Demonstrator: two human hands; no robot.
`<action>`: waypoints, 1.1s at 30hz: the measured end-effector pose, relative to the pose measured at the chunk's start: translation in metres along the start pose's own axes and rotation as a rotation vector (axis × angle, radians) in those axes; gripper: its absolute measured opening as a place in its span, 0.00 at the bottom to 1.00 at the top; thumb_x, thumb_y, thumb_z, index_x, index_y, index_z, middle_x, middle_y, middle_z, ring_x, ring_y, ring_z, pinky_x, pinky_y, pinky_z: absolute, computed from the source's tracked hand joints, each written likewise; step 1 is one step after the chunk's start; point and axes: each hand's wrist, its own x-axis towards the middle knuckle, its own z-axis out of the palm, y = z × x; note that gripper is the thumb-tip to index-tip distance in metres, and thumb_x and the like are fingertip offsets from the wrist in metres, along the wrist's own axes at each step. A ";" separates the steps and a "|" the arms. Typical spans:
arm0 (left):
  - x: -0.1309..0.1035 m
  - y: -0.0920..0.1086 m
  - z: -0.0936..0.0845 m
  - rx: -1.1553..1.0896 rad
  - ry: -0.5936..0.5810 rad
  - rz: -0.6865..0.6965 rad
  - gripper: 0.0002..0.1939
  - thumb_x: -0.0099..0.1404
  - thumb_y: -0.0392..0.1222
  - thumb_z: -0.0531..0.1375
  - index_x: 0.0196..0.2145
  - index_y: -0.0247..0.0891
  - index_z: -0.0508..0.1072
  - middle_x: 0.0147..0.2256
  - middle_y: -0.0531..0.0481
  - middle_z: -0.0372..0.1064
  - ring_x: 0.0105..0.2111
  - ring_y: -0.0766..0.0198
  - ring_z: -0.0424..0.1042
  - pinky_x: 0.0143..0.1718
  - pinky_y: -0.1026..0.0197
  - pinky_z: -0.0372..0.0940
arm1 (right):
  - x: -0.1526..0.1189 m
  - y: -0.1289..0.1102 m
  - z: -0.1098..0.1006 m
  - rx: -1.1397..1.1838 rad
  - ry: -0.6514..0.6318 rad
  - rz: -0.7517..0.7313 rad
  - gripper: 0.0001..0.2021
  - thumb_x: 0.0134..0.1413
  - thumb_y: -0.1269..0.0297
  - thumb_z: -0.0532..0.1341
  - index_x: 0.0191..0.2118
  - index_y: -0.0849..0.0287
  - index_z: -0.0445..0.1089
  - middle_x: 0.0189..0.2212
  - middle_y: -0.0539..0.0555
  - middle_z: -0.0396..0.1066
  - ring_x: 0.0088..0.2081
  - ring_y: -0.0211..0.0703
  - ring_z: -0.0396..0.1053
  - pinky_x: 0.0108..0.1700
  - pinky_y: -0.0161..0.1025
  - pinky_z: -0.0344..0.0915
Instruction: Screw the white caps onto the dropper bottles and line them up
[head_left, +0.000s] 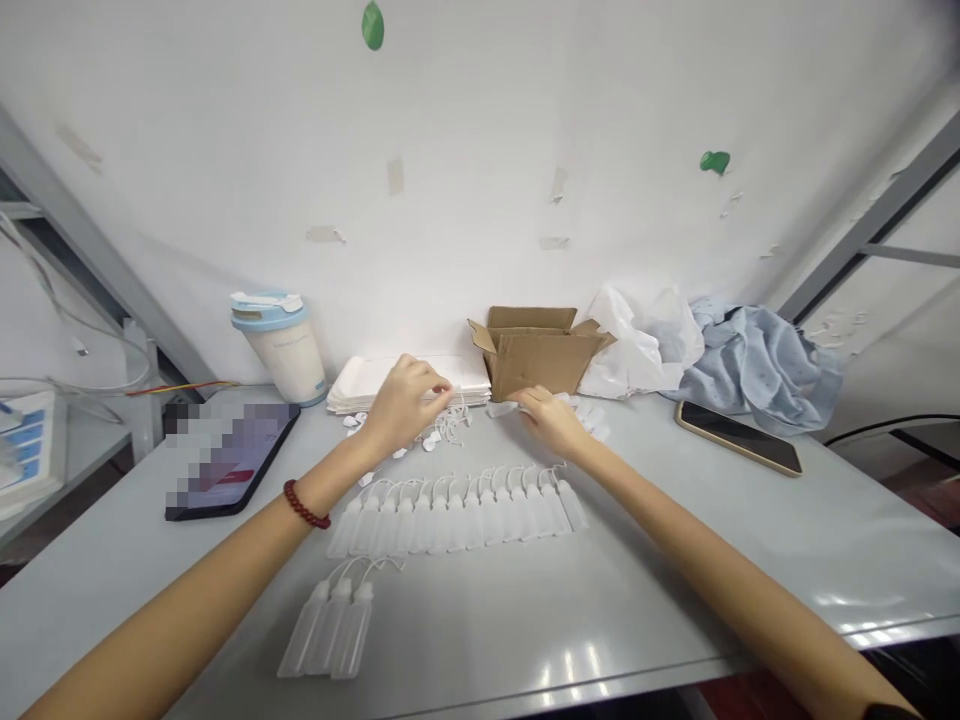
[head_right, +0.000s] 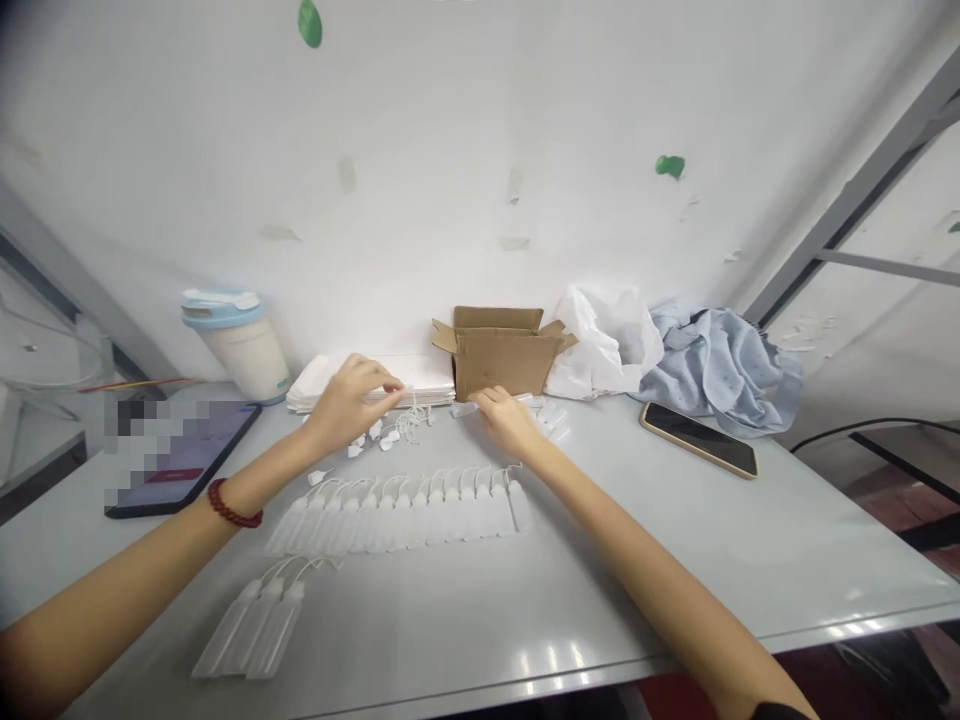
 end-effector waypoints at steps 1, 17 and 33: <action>-0.001 0.001 -0.006 -0.029 0.055 -0.053 0.10 0.64 0.41 0.56 0.29 0.38 0.76 0.29 0.48 0.72 0.37 0.58 0.64 0.42 0.55 0.60 | 0.008 -0.004 0.000 -0.050 -0.062 -0.060 0.19 0.54 0.83 0.51 0.49 0.63 0.68 0.44 0.59 0.72 0.46 0.47 0.65 0.43 0.39 0.62; -0.041 0.015 -0.033 -0.499 -0.046 -0.639 0.15 0.57 0.52 0.60 0.27 0.37 0.76 0.26 0.52 0.72 0.23 0.66 0.63 0.25 0.65 0.55 | 0.009 -0.054 -0.013 0.354 0.311 0.053 0.01 0.56 0.70 0.58 0.34 0.59 0.65 0.34 0.56 0.69 0.30 0.39 0.65 0.31 0.36 0.62; -0.053 0.033 -0.031 -0.909 -0.371 -0.638 0.17 0.62 0.50 0.58 0.22 0.36 0.70 0.24 0.53 0.68 0.28 0.66 0.62 0.33 0.63 0.56 | -0.030 -0.124 -0.032 1.502 0.137 0.363 0.09 0.50 0.64 0.66 0.30 0.58 0.64 0.34 0.50 0.68 0.33 0.34 0.67 0.34 0.34 0.63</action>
